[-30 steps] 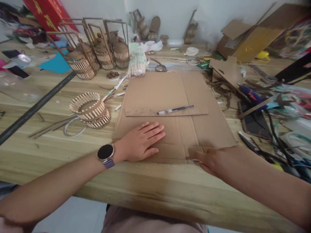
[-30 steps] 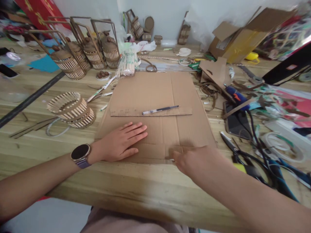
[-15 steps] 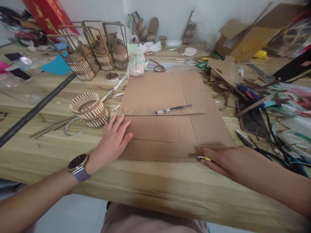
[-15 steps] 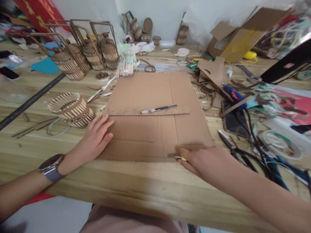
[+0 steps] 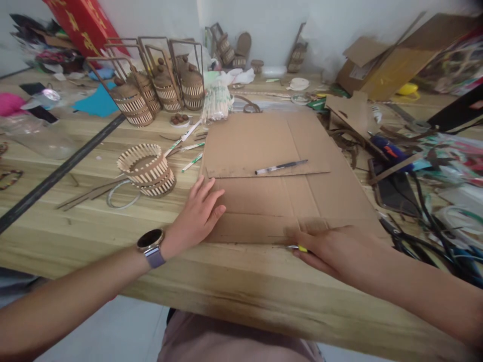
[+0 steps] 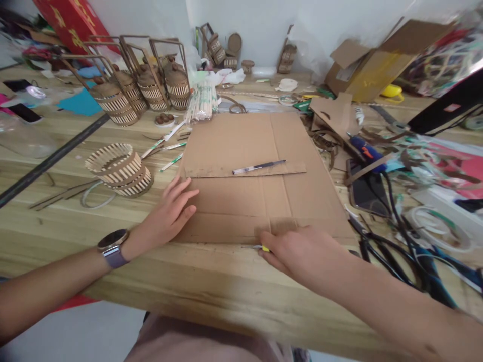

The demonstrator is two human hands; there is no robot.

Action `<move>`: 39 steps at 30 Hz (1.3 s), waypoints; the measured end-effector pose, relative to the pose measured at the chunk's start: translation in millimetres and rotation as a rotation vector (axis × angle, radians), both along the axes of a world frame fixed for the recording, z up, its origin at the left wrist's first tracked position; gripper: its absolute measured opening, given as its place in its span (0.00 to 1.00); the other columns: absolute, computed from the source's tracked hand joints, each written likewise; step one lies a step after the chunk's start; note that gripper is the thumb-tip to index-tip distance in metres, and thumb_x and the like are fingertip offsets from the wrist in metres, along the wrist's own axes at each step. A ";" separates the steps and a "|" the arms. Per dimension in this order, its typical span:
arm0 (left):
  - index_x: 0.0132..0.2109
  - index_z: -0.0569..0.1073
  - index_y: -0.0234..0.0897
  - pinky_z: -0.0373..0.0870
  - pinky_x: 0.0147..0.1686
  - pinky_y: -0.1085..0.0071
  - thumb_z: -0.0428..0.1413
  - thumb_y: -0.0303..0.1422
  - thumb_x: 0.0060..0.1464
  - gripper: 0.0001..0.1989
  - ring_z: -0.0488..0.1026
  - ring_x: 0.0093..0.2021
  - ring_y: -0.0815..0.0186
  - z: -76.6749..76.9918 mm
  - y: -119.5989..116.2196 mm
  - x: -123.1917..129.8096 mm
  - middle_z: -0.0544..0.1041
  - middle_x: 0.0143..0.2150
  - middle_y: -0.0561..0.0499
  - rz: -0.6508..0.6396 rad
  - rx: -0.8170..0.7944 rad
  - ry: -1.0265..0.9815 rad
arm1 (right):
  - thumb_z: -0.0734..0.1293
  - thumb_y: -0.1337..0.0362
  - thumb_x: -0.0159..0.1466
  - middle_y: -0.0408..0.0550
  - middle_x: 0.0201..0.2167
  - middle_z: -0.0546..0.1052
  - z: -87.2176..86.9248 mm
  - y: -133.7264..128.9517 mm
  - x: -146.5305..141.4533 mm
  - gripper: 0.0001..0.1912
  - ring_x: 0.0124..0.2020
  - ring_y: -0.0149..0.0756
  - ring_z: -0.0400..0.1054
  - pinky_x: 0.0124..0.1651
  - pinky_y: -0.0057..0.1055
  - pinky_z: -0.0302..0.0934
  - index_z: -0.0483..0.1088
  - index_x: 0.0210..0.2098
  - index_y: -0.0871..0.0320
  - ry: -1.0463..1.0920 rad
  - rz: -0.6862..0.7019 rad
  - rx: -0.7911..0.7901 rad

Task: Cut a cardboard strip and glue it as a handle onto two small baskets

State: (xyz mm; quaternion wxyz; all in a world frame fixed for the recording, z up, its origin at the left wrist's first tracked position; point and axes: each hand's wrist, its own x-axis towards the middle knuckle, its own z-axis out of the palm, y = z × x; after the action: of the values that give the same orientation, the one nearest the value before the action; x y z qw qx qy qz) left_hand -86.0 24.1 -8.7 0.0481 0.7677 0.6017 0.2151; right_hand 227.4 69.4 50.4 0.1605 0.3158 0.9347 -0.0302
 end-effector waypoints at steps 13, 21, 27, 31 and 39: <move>0.65 0.63 0.28 0.48 0.68 0.42 0.42 0.42 0.69 0.27 0.48 0.72 0.43 22.7 26.0 27.9 0.57 0.70 0.34 -0.193 -0.010 0.242 | 0.60 0.58 0.71 0.48 0.31 0.82 25.1 6.5 -74.8 0.12 0.34 0.44 0.78 0.24 0.29 0.53 0.72 0.40 0.57 -0.129 0.043 -0.026; 0.67 0.60 0.27 0.50 0.68 0.47 0.42 0.45 0.69 0.29 0.46 0.73 0.46 7.1 29.4 31.1 0.56 0.71 0.34 -0.254 -0.041 0.248 | 0.60 0.58 0.71 0.47 0.33 0.82 21.5 8.3 -76.8 0.12 0.35 0.45 0.79 0.25 0.30 0.57 0.73 0.41 0.56 -0.123 0.064 -0.039; 0.66 0.61 0.26 0.51 0.68 0.49 0.41 0.45 0.69 0.29 0.48 0.72 0.46 6.5 28.0 31.6 0.56 0.71 0.34 -0.240 -0.026 0.265 | 0.60 0.58 0.71 0.47 0.31 0.82 20.0 10.7 -78.0 0.12 0.34 0.45 0.79 0.24 0.29 0.55 0.72 0.40 0.56 -0.132 0.096 -0.037; 0.66 0.61 0.27 0.52 0.68 0.48 0.42 0.45 0.69 0.29 0.48 0.72 0.46 5.1 28.1 31.9 0.57 0.71 0.35 -0.238 -0.009 0.263 | 0.61 0.58 0.71 0.46 0.31 0.82 18.6 12.2 -78.7 0.11 0.34 0.45 0.79 0.23 0.29 0.53 0.72 0.40 0.56 -0.156 0.090 -0.053; 0.66 0.61 0.27 0.52 0.68 0.49 0.43 0.45 0.69 0.29 0.48 0.72 0.46 5.9 28.0 32.7 0.57 0.71 0.35 -0.236 -0.009 0.278 | 0.60 0.58 0.71 0.46 0.31 0.82 16.9 8.3 -78.7 0.11 0.34 0.46 0.79 0.24 0.30 0.56 0.73 0.41 0.55 -0.172 0.089 -0.032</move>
State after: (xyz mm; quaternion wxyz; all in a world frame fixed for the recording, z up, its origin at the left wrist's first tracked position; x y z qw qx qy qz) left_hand -53.3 52.1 -2.9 -0.0072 0.8551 0.5093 0.0970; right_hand 148.6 77.7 67.2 0.2464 0.2730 0.9299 -0.0105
